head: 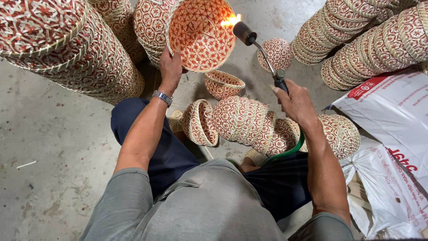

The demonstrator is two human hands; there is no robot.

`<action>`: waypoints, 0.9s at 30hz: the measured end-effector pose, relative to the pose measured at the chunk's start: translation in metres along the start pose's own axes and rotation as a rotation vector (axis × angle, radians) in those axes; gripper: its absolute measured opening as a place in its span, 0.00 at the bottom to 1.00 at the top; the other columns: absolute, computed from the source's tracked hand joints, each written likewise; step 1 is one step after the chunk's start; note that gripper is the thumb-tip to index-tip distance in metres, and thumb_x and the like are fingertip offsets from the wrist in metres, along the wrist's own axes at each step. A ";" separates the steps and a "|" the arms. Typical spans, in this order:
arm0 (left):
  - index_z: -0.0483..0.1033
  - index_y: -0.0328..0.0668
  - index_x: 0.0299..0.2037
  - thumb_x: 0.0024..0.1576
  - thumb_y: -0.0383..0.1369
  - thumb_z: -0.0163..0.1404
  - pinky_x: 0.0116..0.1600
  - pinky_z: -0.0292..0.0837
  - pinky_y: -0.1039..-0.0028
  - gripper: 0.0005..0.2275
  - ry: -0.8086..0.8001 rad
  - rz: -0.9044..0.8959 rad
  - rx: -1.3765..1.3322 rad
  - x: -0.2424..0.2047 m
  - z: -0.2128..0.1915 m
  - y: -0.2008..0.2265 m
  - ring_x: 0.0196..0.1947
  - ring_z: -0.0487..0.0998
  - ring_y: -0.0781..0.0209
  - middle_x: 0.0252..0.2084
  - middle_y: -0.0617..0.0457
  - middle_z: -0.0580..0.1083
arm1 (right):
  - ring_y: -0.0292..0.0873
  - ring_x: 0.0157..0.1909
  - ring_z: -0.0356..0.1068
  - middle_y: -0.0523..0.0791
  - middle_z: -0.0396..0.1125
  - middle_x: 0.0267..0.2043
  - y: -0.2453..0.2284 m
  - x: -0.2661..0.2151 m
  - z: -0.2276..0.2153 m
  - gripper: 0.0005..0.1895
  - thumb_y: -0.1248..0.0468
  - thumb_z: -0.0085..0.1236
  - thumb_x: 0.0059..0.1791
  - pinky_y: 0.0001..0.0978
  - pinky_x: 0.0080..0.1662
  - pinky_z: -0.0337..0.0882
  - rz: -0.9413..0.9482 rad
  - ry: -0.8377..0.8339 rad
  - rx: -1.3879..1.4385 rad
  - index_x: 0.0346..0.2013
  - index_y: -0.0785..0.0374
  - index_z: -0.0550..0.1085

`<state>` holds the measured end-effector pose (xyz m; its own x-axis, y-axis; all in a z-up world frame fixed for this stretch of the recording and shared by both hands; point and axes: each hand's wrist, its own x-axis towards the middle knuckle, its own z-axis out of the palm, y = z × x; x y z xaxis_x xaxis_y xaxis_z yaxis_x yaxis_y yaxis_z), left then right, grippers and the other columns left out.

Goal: The person sits on the floor and uses a handheld blowtorch to apply heat to the interior and exterior surfaces of woven baskets. They rotate the baskets to ensure even coverage and place treated items back into stacks.

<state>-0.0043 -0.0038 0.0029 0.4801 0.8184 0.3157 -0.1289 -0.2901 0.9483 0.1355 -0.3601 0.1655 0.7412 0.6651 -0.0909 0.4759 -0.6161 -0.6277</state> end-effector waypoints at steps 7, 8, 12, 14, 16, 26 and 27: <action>0.73 0.37 0.58 0.65 0.37 0.46 0.50 0.75 0.61 0.16 -0.016 -0.080 0.277 0.004 0.000 -0.004 0.43 0.81 0.49 0.44 0.41 0.80 | 0.37 0.21 0.67 0.45 0.67 0.21 0.007 0.004 -0.001 0.18 0.52 0.55 0.55 0.35 0.26 0.68 0.047 -0.019 0.028 0.38 0.67 0.74; 0.72 0.36 0.59 0.65 0.37 0.47 0.50 0.75 0.60 0.16 -0.009 -0.025 0.273 0.004 0.000 -0.004 0.43 0.81 0.47 0.45 0.40 0.80 | 0.37 0.21 0.67 0.45 0.67 0.21 0.008 0.005 -0.001 0.18 0.53 0.55 0.55 0.35 0.26 0.68 0.044 -0.018 0.035 0.38 0.67 0.74; 0.71 0.39 0.60 0.66 0.39 0.45 0.49 0.74 0.56 0.17 -0.067 -0.118 0.376 0.002 0.002 -0.007 0.42 0.81 0.41 0.43 0.37 0.79 | 0.36 0.21 0.67 0.45 0.67 0.21 0.006 0.009 -0.002 0.18 0.53 0.55 0.55 0.34 0.26 0.68 0.017 -0.010 0.034 0.38 0.68 0.73; 0.71 0.37 0.59 0.66 0.37 0.45 0.49 0.75 0.56 0.16 -0.068 0.087 0.333 0.000 0.002 -0.012 0.45 0.81 0.39 0.46 0.36 0.79 | 0.36 0.21 0.67 0.44 0.67 0.21 0.000 0.010 0.002 0.18 0.53 0.55 0.55 0.35 0.26 0.67 0.009 -0.012 0.040 0.38 0.68 0.73; 0.71 0.35 0.59 0.66 0.36 0.45 0.50 0.75 0.54 0.16 -0.065 0.199 0.325 -0.001 0.005 -0.017 0.46 0.80 0.37 0.48 0.35 0.78 | 0.37 0.21 0.67 0.44 0.67 0.21 -0.007 0.013 0.006 0.17 0.53 0.56 0.54 0.35 0.25 0.67 0.012 -0.011 0.067 0.41 0.67 0.74; 0.71 0.39 0.57 0.64 0.36 0.45 0.48 0.73 0.51 0.15 -0.101 0.061 0.380 -0.005 0.006 -0.014 0.44 0.79 0.33 0.45 0.34 0.78 | 0.40 0.23 0.70 0.47 0.69 0.22 -0.008 0.019 0.023 0.19 0.53 0.55 0.55 0.38 0.28 0.70 -0.017 -0.009 0.039 0.43 0.69 0.73; 0.70 0.38 0.58 0.63 0.36 0.45 0.48 0.73 0.50 0.16 -0.094 0.084 0.372 -0.005 0.006 -0.017 0.44 0.79 0.33 0.45 0.33 0.78 | 0.41 0.23 0.70 0.48 0.69 0.22 -0.004 0.017 0.023 0.19 0.53 0.55 0.55 0.39 0.29 0.70 -0.005 0.000 0.017 0.43 0.70 0.73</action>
<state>0.0006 -0.0055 -0.0149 0.5605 0.7403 0.3711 0.1439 -0.5284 0.8367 0.1349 -0.3365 0.1487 0.7388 0.6682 -0.0877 0.4714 -0.6054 -0.6413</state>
